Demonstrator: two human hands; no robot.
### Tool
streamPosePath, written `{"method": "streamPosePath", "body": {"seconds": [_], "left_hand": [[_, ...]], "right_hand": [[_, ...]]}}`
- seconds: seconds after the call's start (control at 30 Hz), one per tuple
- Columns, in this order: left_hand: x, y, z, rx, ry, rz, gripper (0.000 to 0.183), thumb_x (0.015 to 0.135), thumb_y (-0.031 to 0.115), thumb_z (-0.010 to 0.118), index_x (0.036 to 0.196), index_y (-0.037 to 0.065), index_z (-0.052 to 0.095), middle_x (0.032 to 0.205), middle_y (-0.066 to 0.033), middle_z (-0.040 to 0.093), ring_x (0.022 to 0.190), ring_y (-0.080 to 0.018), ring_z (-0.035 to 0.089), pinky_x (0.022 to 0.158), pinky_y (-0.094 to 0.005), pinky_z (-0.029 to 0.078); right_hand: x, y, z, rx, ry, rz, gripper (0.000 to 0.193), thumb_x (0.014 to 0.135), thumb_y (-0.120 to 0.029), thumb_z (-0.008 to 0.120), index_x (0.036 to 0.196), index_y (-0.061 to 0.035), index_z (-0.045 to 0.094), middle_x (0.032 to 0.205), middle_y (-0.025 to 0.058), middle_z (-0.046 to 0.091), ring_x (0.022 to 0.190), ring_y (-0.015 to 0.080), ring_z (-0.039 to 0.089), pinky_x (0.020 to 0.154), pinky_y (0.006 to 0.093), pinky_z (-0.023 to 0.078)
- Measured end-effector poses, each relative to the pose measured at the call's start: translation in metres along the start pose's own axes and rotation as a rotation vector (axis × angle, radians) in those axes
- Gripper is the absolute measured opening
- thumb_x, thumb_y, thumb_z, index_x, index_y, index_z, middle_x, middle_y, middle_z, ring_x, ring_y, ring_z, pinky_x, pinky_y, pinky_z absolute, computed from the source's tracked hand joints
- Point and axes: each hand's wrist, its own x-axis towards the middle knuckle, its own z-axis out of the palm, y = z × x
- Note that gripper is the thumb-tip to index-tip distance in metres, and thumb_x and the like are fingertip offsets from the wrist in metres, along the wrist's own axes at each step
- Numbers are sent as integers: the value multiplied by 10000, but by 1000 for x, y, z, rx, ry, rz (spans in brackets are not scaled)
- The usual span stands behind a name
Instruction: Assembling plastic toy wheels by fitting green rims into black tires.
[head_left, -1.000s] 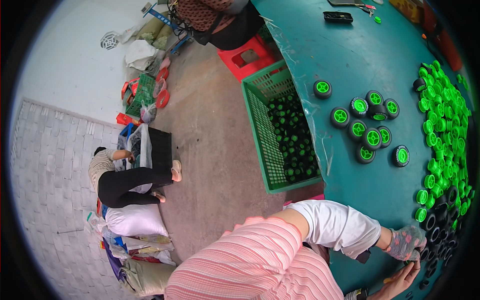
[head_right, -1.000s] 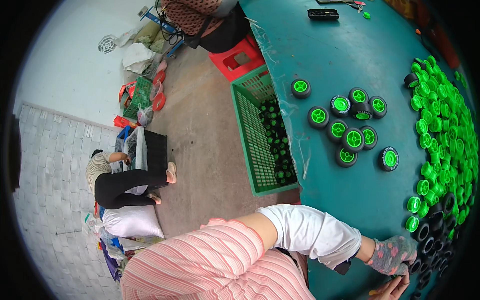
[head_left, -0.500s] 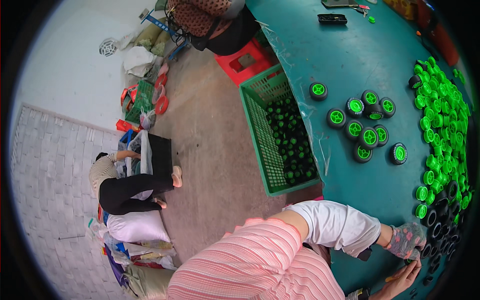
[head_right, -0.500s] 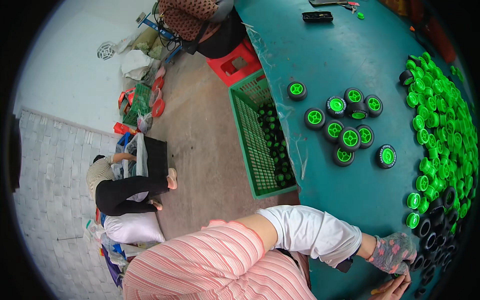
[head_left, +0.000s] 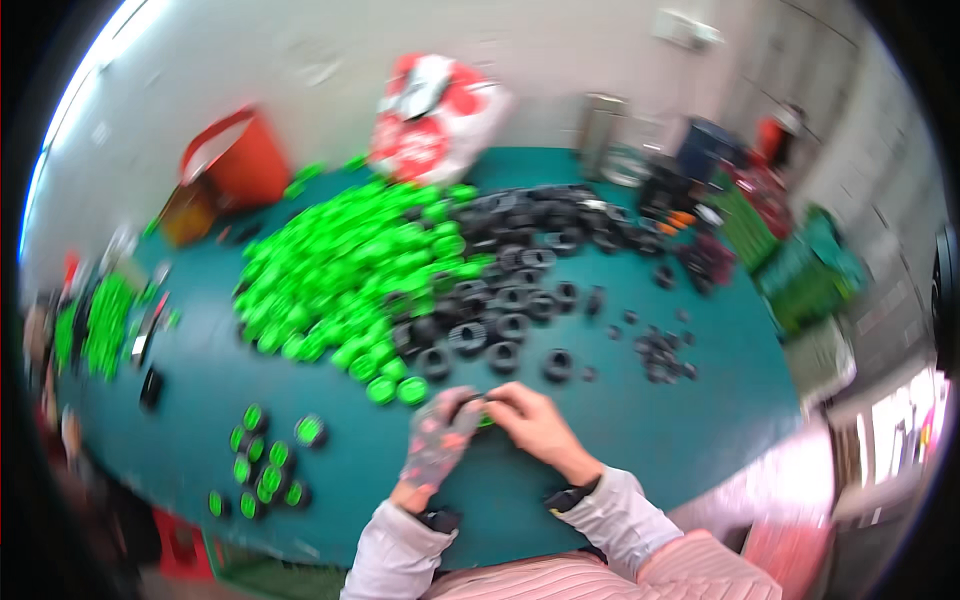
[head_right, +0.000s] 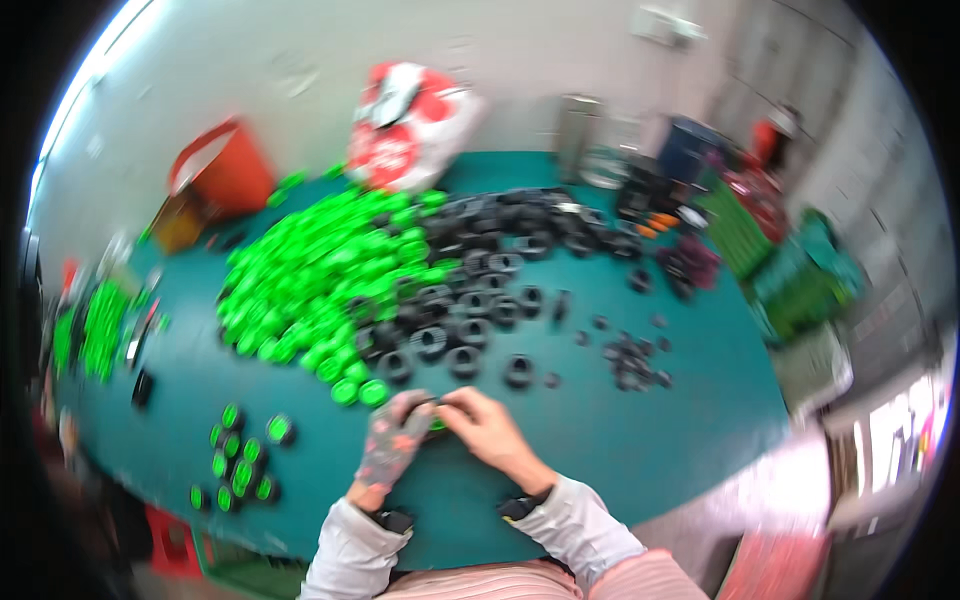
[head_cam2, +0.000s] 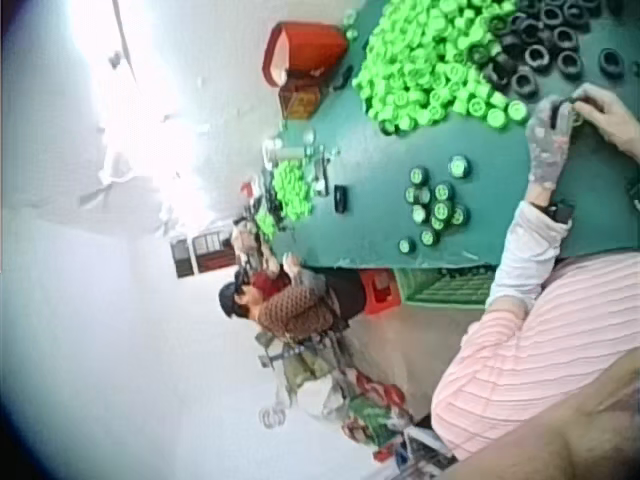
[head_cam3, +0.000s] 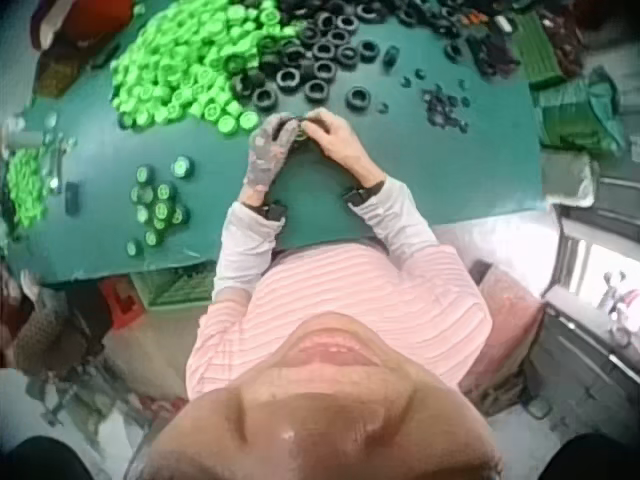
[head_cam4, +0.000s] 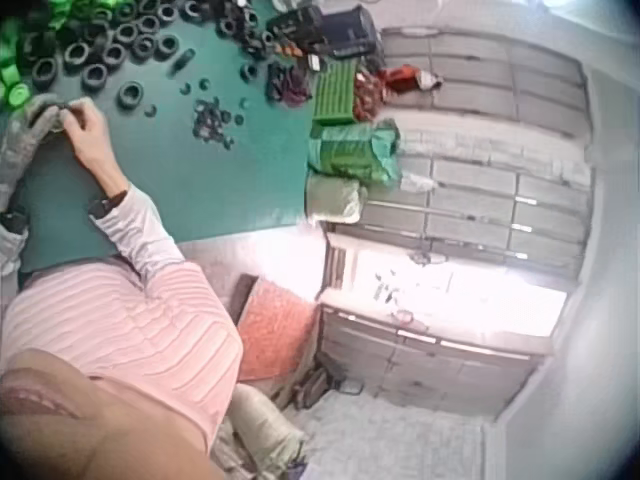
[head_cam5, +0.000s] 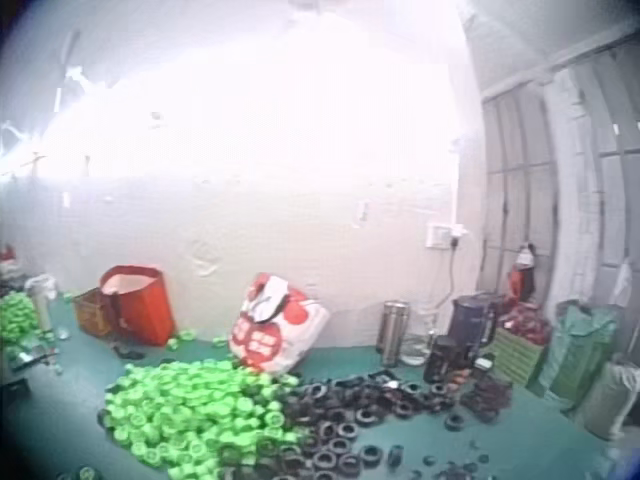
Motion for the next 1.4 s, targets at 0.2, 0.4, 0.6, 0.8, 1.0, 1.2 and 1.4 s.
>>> {"method": "streamPosePath", "body": {"seconds": [0.2, 0.4, 0.6, 0.8, 1.0, 1.2, 1.4], "left_hand": [[8, -4, 9, -360, -74, -210, 353, 972, 182, 647, 1245, -31, 574, 1021, -92, 668, 761, -149, 667, 657, -256, 554], [6, -1, 1, -314, -117, -178, 350, 982, 192, 636, 1230, -41, 556, 958, -101, 669, 692, -150, 664, 617, -242, 540], [2, 6, 8, -413, -105, -137, 328, 979, 160, 633, 1235, -29, 555, 1015, -91, 666, 760, -144, 669, 641, -240, 540], [1, 12, 7, -306, -143, -174, 327, 981, 148, 621, 1251, -30, 565, 1061, -88, 672, 824, -147, 679, 657, -238, 541], [6, 3, 6, -257, -89, -178, 351, 988, 230, 626, 1232, -19, 589, 976, -59, 685, 696, -100, 643, 607, -212, 513], [5, -1, -1, -239, -171, -223, 317, 975, 196, 639, 1212, -9, 588, 998, -58, 672, 727, -100, 652, 617, -218, 527], [5, 6, 6, -295, -174, -185, 290, 974, 178, 652, 1194, 2, 583, 1000, -55, 669, 764, -114, 659, 644, -227, 532]], "right_hand": [[5, 20, -11, 124, 58, -86, 270, 956, -244, 681, 1057, 3, 642, 902, 44, 678, 834, 93, 582, 731, 284, 484], [4, 7, -15, -72, 0, -114, 302, 947, -287, 684, 1035, 0, 646, 878, 41, 692, 819, 106, 603, 723, 302, 488], [-1, -1, -11, 157, -11, 94, 316, 931, -290, 696, 1052, -1, 651, 916, 64, 715, 876, 136, 642, 772, 328, 500], [3, 16, -13, -77, -11, -165, 323, 915, -304, 706, 1047, -14, 649, 941, 81, 710, 870, 158, 642, 792, 340, 497], [8, 17, -10, -129, -21, -149, 325, 922, -305, 697, 1025, -3, 636, 893, 91, 704, 821, 164, 664, 749, 344, 509], [5, 16, -7, -135, -65, -148, 296, 942, -265, 682, 981, 20, 616, 825, 86, 686, 767, 149, 679, 707, 330, 521], [2, 21, -16, -38, -64, -135, 276, 937, -253, 676, 1011, 9, 631, 832, 65, 693, 704, 126, 626, 643, 313, 483]]}}
